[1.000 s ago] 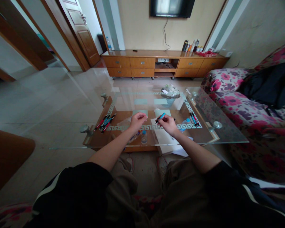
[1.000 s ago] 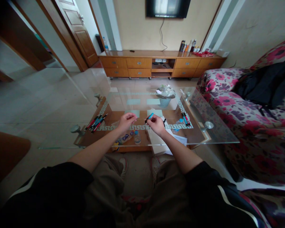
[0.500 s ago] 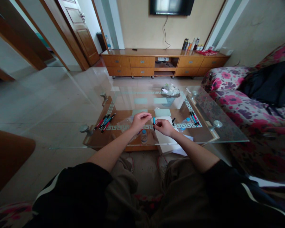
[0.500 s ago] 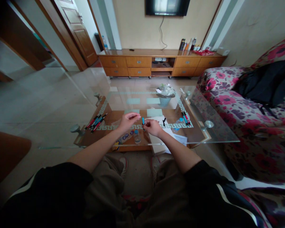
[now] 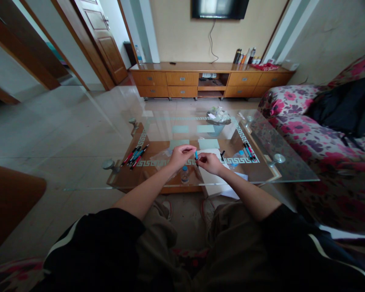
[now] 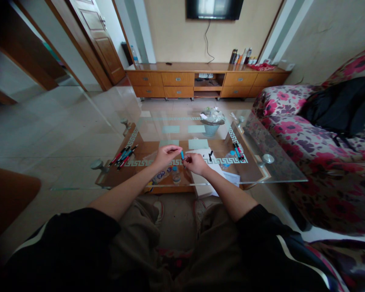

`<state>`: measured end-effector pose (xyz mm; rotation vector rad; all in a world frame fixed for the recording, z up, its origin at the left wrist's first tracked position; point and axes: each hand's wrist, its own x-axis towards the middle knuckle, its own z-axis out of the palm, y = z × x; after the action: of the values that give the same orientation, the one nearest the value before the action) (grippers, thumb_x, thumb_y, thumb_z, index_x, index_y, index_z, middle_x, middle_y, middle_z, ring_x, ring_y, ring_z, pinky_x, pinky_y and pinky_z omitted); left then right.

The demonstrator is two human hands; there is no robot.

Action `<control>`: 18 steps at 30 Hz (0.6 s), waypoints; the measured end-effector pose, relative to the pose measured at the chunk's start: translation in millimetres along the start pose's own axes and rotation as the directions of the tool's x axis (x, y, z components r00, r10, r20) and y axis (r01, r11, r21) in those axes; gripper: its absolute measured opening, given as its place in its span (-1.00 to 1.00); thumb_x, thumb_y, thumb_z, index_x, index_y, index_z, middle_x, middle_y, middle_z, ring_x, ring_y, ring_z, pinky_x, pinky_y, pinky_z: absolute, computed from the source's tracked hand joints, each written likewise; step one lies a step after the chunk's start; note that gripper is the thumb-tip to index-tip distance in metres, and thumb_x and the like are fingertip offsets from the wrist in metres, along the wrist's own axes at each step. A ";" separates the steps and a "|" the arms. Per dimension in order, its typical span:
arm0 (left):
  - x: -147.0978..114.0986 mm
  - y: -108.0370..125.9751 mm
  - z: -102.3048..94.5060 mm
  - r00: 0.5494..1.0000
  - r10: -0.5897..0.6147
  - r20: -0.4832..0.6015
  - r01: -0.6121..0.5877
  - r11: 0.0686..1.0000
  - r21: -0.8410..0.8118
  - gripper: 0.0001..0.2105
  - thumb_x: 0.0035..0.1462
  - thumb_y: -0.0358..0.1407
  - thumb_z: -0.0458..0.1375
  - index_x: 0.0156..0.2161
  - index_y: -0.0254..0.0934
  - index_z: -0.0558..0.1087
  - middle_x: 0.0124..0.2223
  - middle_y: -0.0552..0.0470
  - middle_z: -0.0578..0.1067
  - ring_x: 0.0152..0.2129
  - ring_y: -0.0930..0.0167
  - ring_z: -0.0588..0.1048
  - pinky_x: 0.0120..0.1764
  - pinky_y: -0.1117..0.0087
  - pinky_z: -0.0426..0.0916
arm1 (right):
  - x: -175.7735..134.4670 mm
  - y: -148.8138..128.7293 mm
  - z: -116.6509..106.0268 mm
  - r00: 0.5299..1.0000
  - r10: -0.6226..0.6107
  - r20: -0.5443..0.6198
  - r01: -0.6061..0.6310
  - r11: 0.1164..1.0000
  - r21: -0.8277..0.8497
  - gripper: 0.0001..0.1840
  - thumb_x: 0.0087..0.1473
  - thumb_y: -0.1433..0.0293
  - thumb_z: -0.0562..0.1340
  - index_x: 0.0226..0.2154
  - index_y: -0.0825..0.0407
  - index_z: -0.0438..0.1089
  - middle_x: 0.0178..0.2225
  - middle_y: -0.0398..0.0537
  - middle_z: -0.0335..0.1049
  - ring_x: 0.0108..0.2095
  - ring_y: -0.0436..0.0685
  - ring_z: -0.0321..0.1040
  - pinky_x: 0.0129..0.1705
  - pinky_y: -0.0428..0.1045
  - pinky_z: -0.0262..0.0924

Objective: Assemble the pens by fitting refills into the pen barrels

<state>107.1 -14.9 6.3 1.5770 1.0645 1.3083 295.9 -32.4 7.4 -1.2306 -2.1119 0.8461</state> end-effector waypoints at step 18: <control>-4.4 -5.5 3.2 0.988 -0.025 0.149 0.029 0.999 -0.019 -0.73 0.04 -0.17 0.31 -0.23 -0.35 0.55 -0.20 -0.11 0.60 -0.22 0.32 0.56 -0.09 0.30 0.46 | 2.4 3.8 -0.1 0.994 -0.100 -0.044 0.099 0.995 -0.021 -0.82 0.11 0.41 0.19 -0.26 0.06 0.51 -0.36 -0.13 0.53 -0.43 -0.01 0.37 -0.28 -0.11 0.20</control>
<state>109.3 -17.6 -0.6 1.6124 0.9729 1.1602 297.0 -28.7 5.0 -1.1327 -2.1306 0.7498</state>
